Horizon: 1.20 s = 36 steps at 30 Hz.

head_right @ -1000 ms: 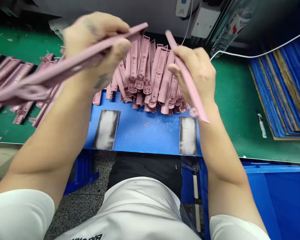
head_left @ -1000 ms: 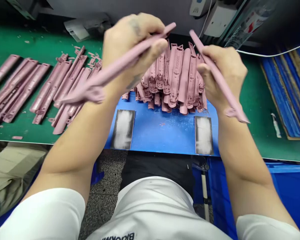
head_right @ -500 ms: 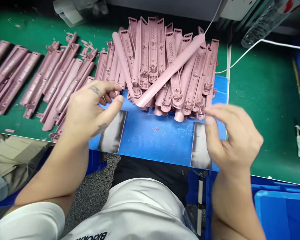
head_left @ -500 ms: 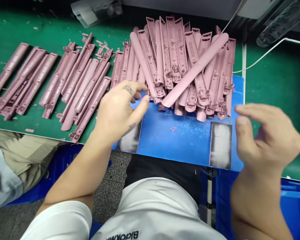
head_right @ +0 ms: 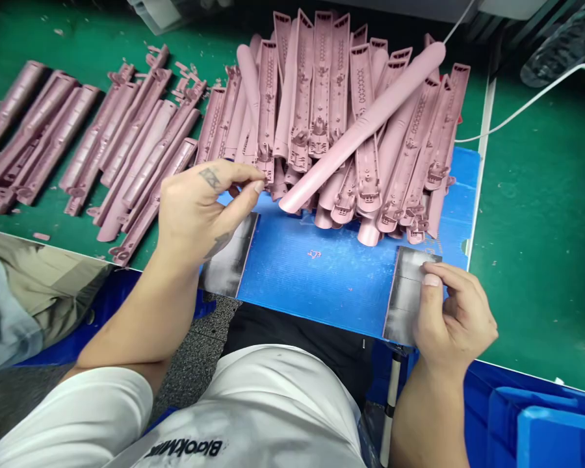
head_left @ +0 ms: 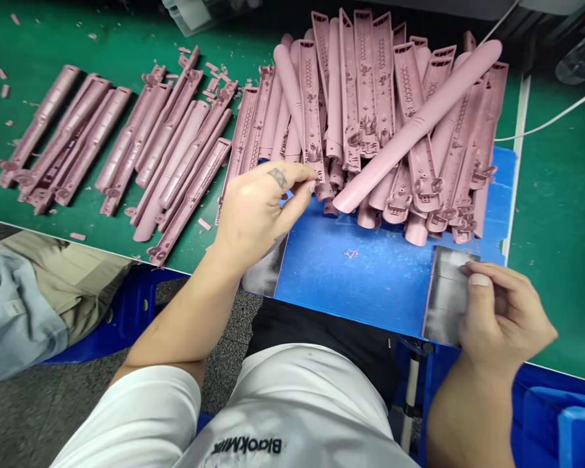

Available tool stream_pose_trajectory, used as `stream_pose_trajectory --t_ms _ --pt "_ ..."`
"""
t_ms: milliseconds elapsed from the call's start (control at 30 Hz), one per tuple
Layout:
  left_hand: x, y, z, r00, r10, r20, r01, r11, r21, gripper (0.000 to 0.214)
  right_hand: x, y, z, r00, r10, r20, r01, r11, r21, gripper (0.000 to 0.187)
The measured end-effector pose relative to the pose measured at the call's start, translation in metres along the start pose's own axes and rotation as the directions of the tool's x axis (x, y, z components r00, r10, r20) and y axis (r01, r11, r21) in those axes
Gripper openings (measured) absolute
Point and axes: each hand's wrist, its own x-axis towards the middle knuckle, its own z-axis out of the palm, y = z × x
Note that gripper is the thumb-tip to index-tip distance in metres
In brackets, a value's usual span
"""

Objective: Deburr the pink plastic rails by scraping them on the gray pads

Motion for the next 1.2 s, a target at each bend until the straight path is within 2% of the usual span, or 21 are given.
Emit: stream_pose_trajectory --t_ms 167,367,433,500,567,633,700,767,867,1000,1200 --pt "-0.024 0.005 -0.005 0.985 -0.085 -0.153 0.058 0.983 -0.176 0.026 0.001 -0.005 0.003 0.999 0.045 -0.026 -0.045 0.999 -0.003 0.019" --pt "-0.044 0.016 0.002 0.962 -0.19 -0.197 0.107 0.924 -0.368 0.032 0.002 0.003 0.007 0.996 0.056 -0.065 -0.055 0.998 0.015 0.02" --pt "-0.051 0.022 0.002 0.946 -0.221 -0.236 0.103 0.899 -0.425 0.032 0.002 0.008 0.005 0.997 0.033 -0.072 -0.032 0.999 0.006 0.021" --pt "-0.058 0.029 0.001 0.931 -0.239 -0.275 0.086 0.878 -0.47 0.03 0.001 0.004 0.005 0.992 -0.077 -0.099 0.072 0.996 -0.052 0.021" --pt "-0.066 0.037 -0.004 0.924 -0.231 -0.303 0.055 0.867 -0.495 0.026 -0.001 -0.016 0.007 0.973 -0.197 -0.122 0.189 0.979 -0.076 0.018" --pt "-0.076 0.047 -0.01 0.927 -0.214 -0.307 0.032 0.862 -0.505 0.02 -0.004 -0.052 0.015 0.959 -0.279 -0.045 0.281 0.959 0.029 0.023" --pt "-0.085 0.058 -0.017 0.935 -0.199 -0.294 0.026 0.865 -0.501 0.015 -0.006 -0.098 0.028 0.937 -0.331 0.116 0.295 0.923 0.246 0.042" --pt "-0.092 0.069 -0.024 0.942 -0.192 -0.276 0.037 0.874 -0.485 0.014 -0.005 -0.141 0.045 0.888 -0.406 0.216 0.289 0.858 0.425 0.057" --pt "-0.1 0.081 -0.031 0.946 -0.165 -0.277 0.019 0.886 -0.462 0.016 0.001 -0.185 0.065 0.864 -0.463 0.2 0.289 0.78 0.555 0.054" --pt "-0.105 0.087 -0.036 0.945 -0.112 -0.307 -0.048 0.883 -0.468 0.017 0.004 -0.205 0.072 0.884 -0.442 0.152 0.267 0.746 0.611 0.039" --pt "-0.108 0.09 -0.037 0.94 -0.088 -0.33 -0.103 0.848 -0.52 0.018 -0.005 -0.212 0.064 0.906 -0.405 0.123 0.241 0.733 0.636 0.043"
